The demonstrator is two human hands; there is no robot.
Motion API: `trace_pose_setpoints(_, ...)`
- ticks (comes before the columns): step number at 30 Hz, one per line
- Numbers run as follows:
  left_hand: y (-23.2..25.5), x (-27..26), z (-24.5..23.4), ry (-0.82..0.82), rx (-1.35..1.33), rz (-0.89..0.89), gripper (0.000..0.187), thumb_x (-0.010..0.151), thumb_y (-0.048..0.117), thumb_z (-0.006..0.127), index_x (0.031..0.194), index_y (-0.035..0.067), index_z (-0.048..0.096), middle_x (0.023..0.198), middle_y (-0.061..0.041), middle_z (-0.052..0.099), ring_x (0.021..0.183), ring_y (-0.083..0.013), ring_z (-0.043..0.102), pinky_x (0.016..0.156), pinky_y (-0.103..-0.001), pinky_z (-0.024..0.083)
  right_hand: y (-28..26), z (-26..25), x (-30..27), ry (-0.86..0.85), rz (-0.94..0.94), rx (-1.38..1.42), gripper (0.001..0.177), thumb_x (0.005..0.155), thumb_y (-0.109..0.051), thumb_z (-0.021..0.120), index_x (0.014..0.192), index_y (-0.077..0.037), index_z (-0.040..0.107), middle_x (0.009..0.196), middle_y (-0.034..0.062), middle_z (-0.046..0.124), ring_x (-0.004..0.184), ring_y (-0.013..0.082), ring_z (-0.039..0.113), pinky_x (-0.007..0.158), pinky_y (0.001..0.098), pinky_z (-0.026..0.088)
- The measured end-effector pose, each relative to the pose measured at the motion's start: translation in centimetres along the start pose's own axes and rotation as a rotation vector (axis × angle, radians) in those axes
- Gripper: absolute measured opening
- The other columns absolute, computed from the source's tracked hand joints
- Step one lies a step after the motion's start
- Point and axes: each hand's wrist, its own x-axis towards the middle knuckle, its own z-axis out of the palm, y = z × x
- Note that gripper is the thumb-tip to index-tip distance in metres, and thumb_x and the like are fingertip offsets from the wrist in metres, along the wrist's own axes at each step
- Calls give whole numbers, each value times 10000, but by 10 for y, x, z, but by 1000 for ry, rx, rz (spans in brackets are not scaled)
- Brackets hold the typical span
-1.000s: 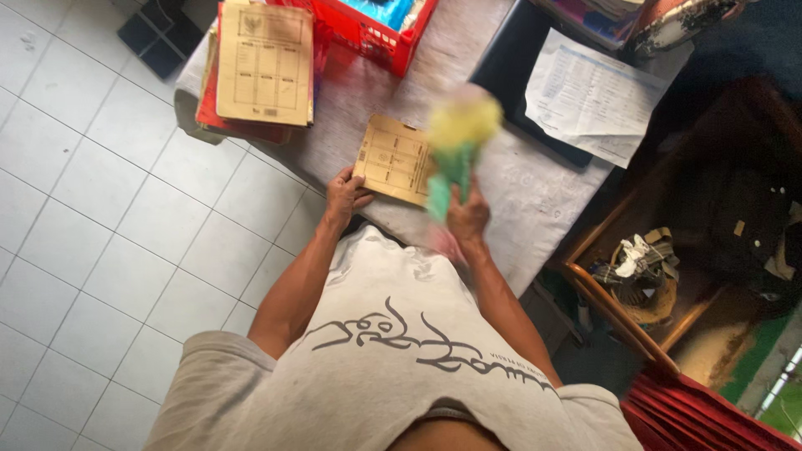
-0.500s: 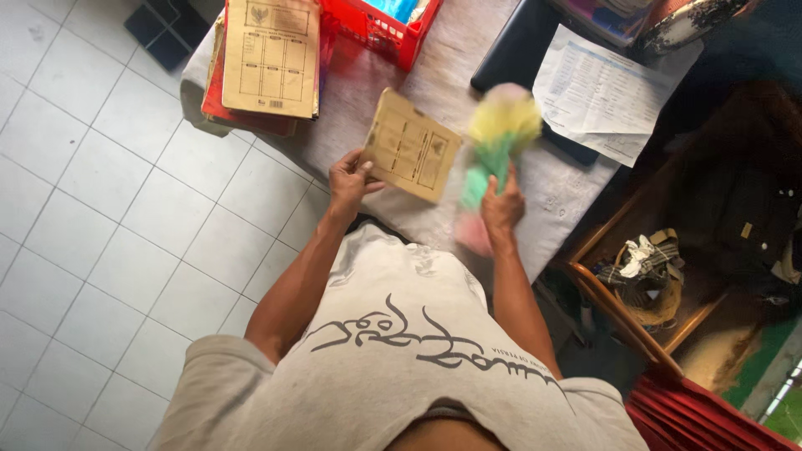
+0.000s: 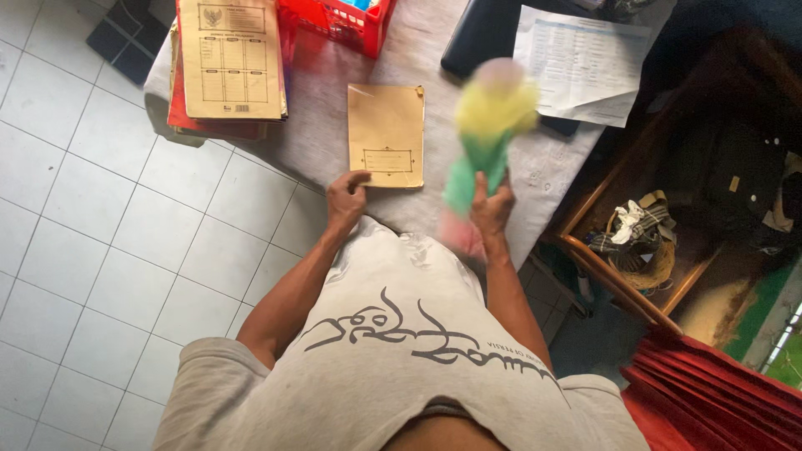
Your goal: The person cleans envelopes using a duster. They pick up a stack of envelopes, hold them one by one, and wipe the surfaces with a colorful duster before placing them into a red crate.
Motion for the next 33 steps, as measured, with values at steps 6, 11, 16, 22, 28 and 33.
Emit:
trace_pose_setpoints(6, -30, 8, -6, 23, -805, -582, 616, 904, 70, 403, 1502, 161, 285, 1171, -199, 694, 933, -287, 756, 782, -390, 661, -37, 60, -13, -291, -132, 94, 448, 991, -201, 661, 1410, -76, 563, 1116, 188, 754, 991, 333, 757, 860, 427, 598)
trace_pose_setpoints(11, -76, 20, 0, -218, -647, -289, 349, 1002, -95, 518, 1338, -178, 558, 1214, -259, 685, 1043, -308, 703, 857, -402, 602, -65, 107, -7, -688, -398, -208, 628, 843, -149, 694, 1453, -231, 566, 942, 198, 750, 775, 387, 724, 697, 482, 573)
trace_pose_setpoints(16, -59, 15, -8, -273, -752, -452, 706, 849, -102, 450, 1530, 44, 338, 1289, -152, 659, 1085, -260, 707, 891, -394, 615, -54, 99, 27, -533, -95, -452, 622, 942, -148, 619, 1534, -273, 477, 795, 171, 720, 663, 333, 700, 643, 480, 561)
trace_pose_setpoints(22, -83, 18, -6, -307, -702, -442, 647, 847, -78, 518, 1482, 20, 445, 1268, -123, 669, 1097, -260, 678, 945, -414, 572, -58, 89, -1, -447, -263, -202, 609, 919, -122, 634, 1504, -222, 496, 801, 153, 727, 648, 289, 699, 612, 432, 570)
trace_pose_setpoints(28, -94, 17, -7, -279, -804, -482, 387, 1032, 114, 568, 1374, -64, 534, 1212, -149, 679, 1055, -240, 700, 912, -398, 607, -61, 115, -11, -677, -592, -232, 716, 827, -32, 631, 1500, -255, 529, 1003, 157, 750, 767, 320, 721, 676, 441, 581)
trace_pose_setpoints(33, -53, 15, -13, -305, -749, -524, 445, 983, 147, 543, 1414, 45, 504, 1199, -106, 695, 1040, -204, 737, 885, -321, 624, -57, 98, 21, -520, -213, -363, 553, 968, -168, 657, 1497, -236, 511, 1017, 185, 749, 758, 354, 729, 657, 480, 566)
